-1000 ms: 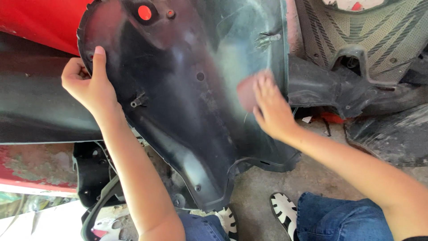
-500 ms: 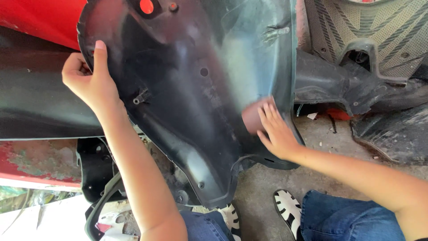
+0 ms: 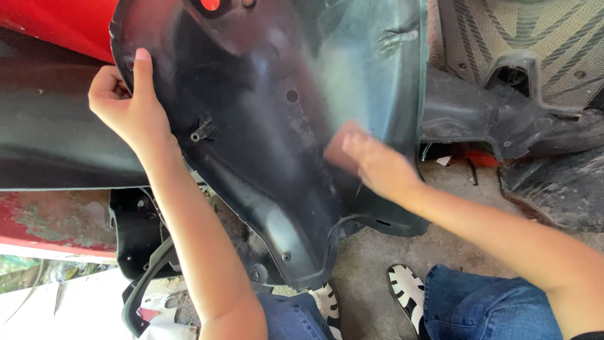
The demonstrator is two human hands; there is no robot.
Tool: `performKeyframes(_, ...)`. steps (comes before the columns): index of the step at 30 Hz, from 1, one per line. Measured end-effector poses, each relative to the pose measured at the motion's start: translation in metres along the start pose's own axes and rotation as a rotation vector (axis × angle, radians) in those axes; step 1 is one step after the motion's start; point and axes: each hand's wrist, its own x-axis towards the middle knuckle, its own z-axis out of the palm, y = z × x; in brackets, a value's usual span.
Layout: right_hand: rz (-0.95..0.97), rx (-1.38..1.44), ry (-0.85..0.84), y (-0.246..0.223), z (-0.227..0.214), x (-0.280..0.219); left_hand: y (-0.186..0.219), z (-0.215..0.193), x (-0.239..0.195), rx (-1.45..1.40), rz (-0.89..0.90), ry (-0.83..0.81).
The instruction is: The person sands a black motorcycle part with a sandpaper sheet, holding the part with one hand and sanding with the other. They flip the part over to sand the other side, continuing the sanding process on different areas.
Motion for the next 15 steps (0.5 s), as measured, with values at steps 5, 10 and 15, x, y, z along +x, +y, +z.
performKeyframes(5,0.179,-0.139,0.15,0.037,-0.025,0.025,0.001,0.001,0.0,-0.033,-0.03,0.009)
performKeyframes(10,0.153,-0.313,-0.092,-0.002,-0.02,0.012,0.003,0.001,-0.001,-0.027,0.002,-0.015)
performKeyframes(15,-0.095,-0.102,0.108,-0.036,0.039,-0.005,-0.005,-0.002,0.0,-0.011,0.0,-0.013)
